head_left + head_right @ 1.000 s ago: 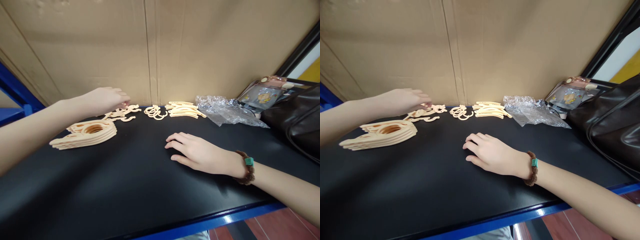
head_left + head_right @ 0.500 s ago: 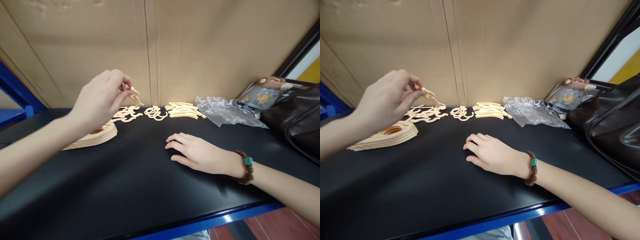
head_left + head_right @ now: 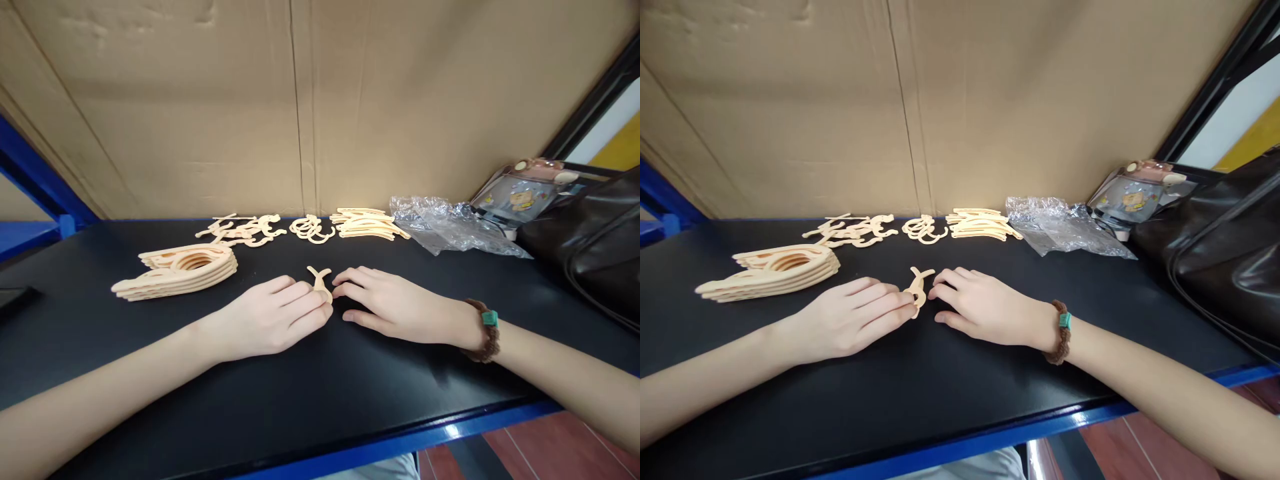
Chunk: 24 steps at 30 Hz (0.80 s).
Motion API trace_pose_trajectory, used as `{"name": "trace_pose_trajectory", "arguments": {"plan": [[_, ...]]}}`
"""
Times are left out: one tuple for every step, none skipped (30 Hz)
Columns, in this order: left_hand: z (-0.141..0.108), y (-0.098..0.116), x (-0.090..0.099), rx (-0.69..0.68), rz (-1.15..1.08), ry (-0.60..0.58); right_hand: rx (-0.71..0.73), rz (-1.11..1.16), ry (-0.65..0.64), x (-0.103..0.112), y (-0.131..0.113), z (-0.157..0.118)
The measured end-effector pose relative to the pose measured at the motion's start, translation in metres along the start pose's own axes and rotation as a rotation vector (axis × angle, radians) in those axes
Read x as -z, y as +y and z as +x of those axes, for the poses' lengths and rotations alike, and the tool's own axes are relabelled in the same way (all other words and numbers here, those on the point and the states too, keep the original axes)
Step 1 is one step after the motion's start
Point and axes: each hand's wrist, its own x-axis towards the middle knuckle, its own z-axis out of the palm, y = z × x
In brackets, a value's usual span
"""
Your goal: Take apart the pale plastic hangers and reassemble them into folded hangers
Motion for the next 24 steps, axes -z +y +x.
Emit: {"name": "trace_pose_trajectory", "arguments": {"plan": [[-0.001, -0.001, -0.001, -0.004, -0.024, -0.002, 0.001, 0.002, 0.002, 0.000, 0.000, 0.000], [-0.002, -0.002, -0.003, -0.003, -0.053, -0.018, 0.002, 0.006, 0.002, 0.000, 0.001, 0.000], [-0.004, -0.003, -0.004, 0.010, -0.094, -0.044, 0.004, 0.014, 0.002, 0.000, 0.002, 0.001], [-0.005, -0.004, -0.006, 0.039, -0.153, -0.076, 0.008, 0.026, 0.001, 0.000, 0.003, 0.001], [-0.006, -0.004, -0.007, 0.088, -0.233, -0.111, 0.013, 0.046, 0.002, 0.001, 0.005, 0.002], [-0.008, -0.004, -0.009, 0.153, -0.328, -0.144, 0.018, 0.073, 0.004, 0.001, 0.008, 0.002], [-0.009, -0.005, -0.010, 0.228, -0.431, -0.170, 0.019, 0.107, 0.011, 0.001, 0.011, 0.003], [-0.010, -0.005, -0.011, 0.301, -0.531, -0.191, 0.012, 0.139, 0.031, 0.001, 0.016, 0.004], [-0.011, -0.005, -0.011, 0.364, -0.618, -0.205, -0.004, 0.160, 0.067, 0.001, 0.021, 0.005], [-0.011, -0.005, -0.011, 0.410, -0.684, -0.214, -0.031, 0.165, 0.116, 0.000, 0.028, 0.006], [-0.011, -0.005, -0.011, 0.437, -0.730, -0.218, -0.069, 0.146, 0.178, -0.001, 0.035, 0.006], [-0.011, -0.005, -0.011, 0.449, -0.758, -0.223, -0.114, 0.105, 0.239, -0.003, 0.043, 0.006], [-0.011, -0.006, -0.010, 0.448, -0.775, -0.226, -0.167, 0.052, 0.289, -0.005, 0.052, 0.006], [-0.011, -0.006, -0.010, 0.441, -0.785, -0.230, -0.226, -0.007, 0.321, -0.007, 0.060, 0.006], [-0.012, -0.006, -0.010, 0.438, -0.791, -0.232, -0.290, -0.066, 0.337, -0.009, 0.069, 0.005], [-0.012, -0.006, -0.010, 0.444, -0.790, -0.231, -0.353, -0.119, 0.339, -0.011, 0.077, 0.004], [-0.013, -0.007, -0.011, 0.465, -0.782, -0.228, -0.416, -0.165, 0.328, -0.014, 0.083, 0.003], [-0.014, -0.008, -0.012, 0.502, -0.769, -0.225, -0.471, -0.200, 0.309, -0.016, 0.089, 0.002], [-0.016, -0.009, -0.014, 0.551, -0.752, -0.224, -0.512, -0.226, 0.282, -0.018, 0.093, 0.001], [-0.018, -0.011, -0.016, 0.608, -0.734, -0.227, -0.536, -0.243, 0.254, -0.020, 0.096, 0.001], [-0.020, -0.013, -0.018, 0.666, -0.717, -0.237, -0.544, -0.255, 0.232, -0.021, 0.098, 0.001], [-0.021, -0.015, -0.021, 0.718, -0.700, -0.256, -0.542, -0.265, 0.220, -0.022, 0.099, 0.001], [-0.023, -0.018, -0.025, 0.759, -0.680, -0.279, -0.538, -0.278, 0.220, -0.023, 0.098, 0.002], [-0.023, -0.021, -0.029, 0.789, -0.651, -0.303, -0.534, -0.293, 0.227, -0.023, 0.098, 0.003]]}}
